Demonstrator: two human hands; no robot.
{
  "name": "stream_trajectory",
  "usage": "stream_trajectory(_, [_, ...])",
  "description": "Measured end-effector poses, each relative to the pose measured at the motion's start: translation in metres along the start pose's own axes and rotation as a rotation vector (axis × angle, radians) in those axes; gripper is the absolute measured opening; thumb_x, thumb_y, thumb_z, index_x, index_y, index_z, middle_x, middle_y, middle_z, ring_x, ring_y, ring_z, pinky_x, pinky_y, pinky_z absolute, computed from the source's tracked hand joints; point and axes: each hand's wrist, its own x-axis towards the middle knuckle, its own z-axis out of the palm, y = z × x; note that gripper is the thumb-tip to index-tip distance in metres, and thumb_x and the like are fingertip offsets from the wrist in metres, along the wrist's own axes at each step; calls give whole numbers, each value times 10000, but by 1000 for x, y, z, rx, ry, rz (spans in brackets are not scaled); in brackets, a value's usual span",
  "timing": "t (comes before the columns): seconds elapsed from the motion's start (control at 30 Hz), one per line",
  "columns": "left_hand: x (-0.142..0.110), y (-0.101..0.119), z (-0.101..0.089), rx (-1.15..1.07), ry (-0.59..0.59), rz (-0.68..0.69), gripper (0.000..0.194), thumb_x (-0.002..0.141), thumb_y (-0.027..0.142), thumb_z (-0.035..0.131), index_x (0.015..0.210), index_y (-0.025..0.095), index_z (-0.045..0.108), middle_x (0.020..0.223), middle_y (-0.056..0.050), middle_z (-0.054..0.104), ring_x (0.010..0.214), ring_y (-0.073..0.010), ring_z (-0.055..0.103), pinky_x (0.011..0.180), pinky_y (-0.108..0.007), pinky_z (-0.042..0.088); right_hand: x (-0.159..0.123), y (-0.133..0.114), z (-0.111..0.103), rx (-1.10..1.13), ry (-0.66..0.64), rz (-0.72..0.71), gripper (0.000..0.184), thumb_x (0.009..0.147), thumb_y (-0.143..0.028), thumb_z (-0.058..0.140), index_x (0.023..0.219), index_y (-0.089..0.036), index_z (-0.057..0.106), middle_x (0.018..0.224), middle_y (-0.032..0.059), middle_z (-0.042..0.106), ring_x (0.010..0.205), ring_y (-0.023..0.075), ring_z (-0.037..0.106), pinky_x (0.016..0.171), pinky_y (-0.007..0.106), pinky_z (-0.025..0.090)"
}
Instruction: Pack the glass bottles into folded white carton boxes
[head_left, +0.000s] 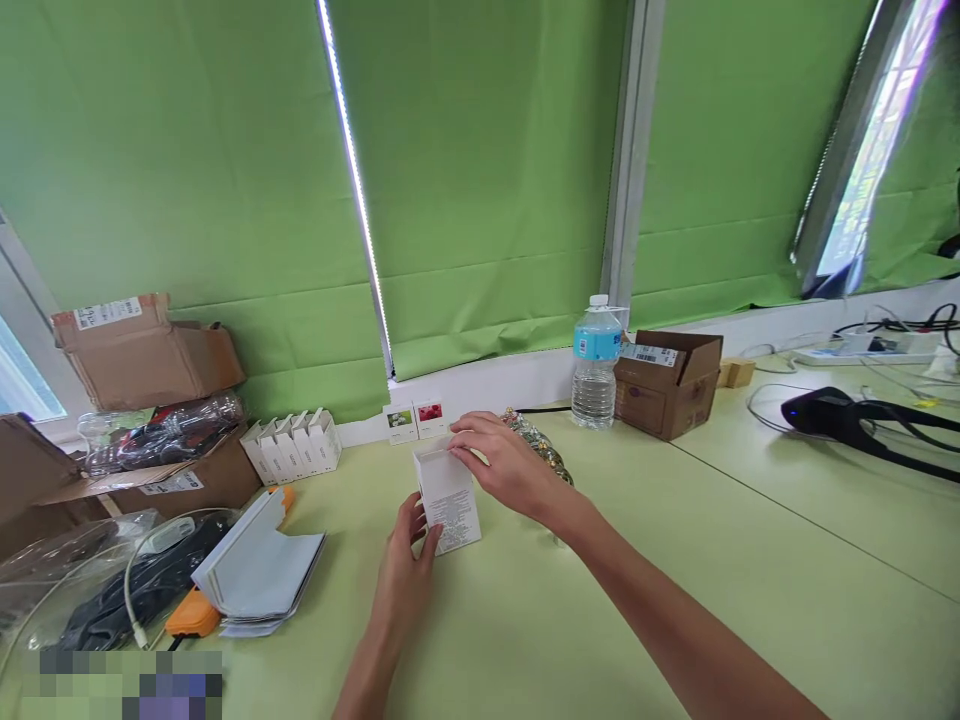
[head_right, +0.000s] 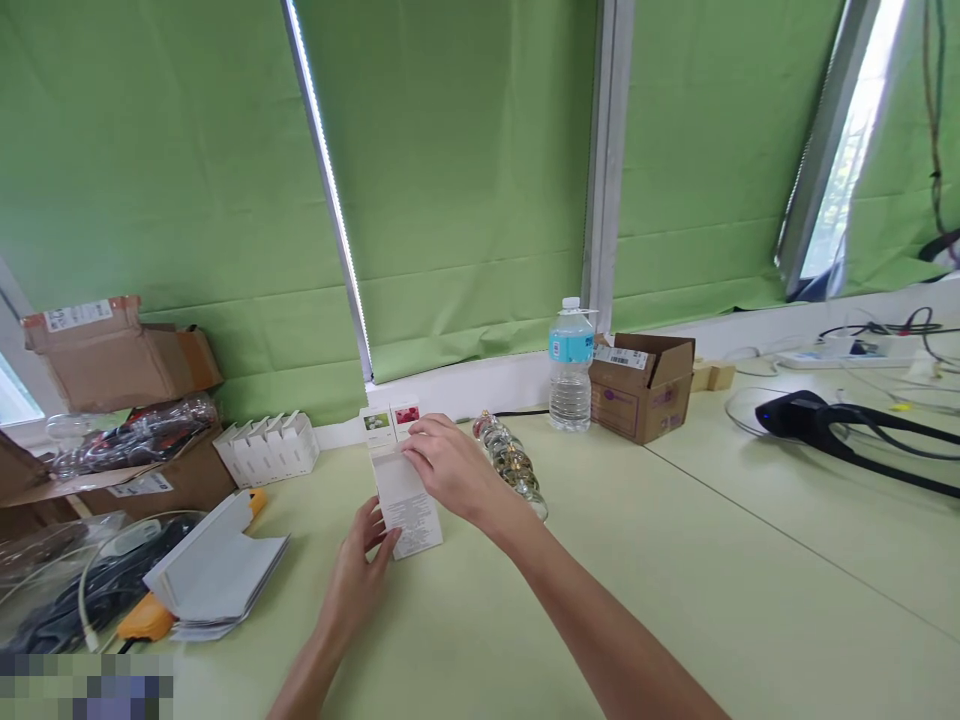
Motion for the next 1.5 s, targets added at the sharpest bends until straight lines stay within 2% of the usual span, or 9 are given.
stream_trajectory(0.2, [-1,-2,1,-4,13,10,485,848,404,532,1285,228,416,1189,-128,619,1044,-220,611,863,-388,494,-4,-2,14,-103,-54,-72,265,897,-147,443,857,-190,702,1101,100,622,1178,238,453,971,406,427])
stream_trajectory(0.37, [-1,-1,1,4,-5,27,460,855,401,521,1272,223,442,1185,-126,622,1058,-219,606,859,-370,499,-15,4,32,-124,-193,-39,261,851,-140,500,669,-191,680,979,100,634,1160,255,456,952,412,432])
stream_trajectory(0.5, [-1,-1,0,13,-36,6,450,863,392,509,1275,229,432,1207,-123,611,1069,-214,602,862,-364,496,-19,6,30,-82,-218,-6,263,854,-193,515,645,-200,675,1005,101,629,1181,265,444,923,402,444])
stream_trajectory(0.67, [-3,-1,1,25,-89,-8,415,861,357,508,1252,229,448,1202,-117,618,1043,-208,614,876,-373,483,-15,3,14,37,-249,35,227,878,-290,504,828,-216,713,1084,92,639,1208,258,455,940,388,427])
stream_trajectory(0.77, [-4,-1,2,51,-100,6,385,860,339,502,1228,228,470,1199,-106,623,1042,-207,612,900,-379,463,-9,2,-8,96,-167,111,243,886,-341,492,928,-230,704,1152,69,632,1145,235,522,947,376,417])
stream_trajectory(0.9, [-4,-4,2,69,-109,-2,381,862,339,490,1223,220,463,1208,-105,619,1065,-211,602,915,-381,455,-10,7,-43,152,-35,174,248,895,-332,474,943,-229,694,1080,43,670,1005,202,593,867,329,454])
stream_trajectory(1.03, [-2,-12,1,112,-108,-46,429,843,361,511,1241,216,447,1193,-106,627,1067,-227,606,917,-402,455,-37,24,-59,185,-6,291,295,899,-362,438,932,-224,696,971,37,696,856,186,620,676,276,484])
stream_trajectory(1.2, [1,-23,2,178,-79,-64,457,801,406,547,1211,214,485,1147,-99,652,1041,-255,622,900,-430,468,-82,60,-60,37,-28,498,323,879,-381,442,832,-195,702,783,46,706,657,177,594,612,291,454])
stream_trajectory(1.5, [6,-19,-5,363,-15,-97,417,818,436,506,1178,225,502,1164,-83,644,1080,-266,597,895,-419,457,-118,113,-51,70,-346,713,302,720,-361,643,974,-203,684,961,63,681,801,198,622,614,255,457])
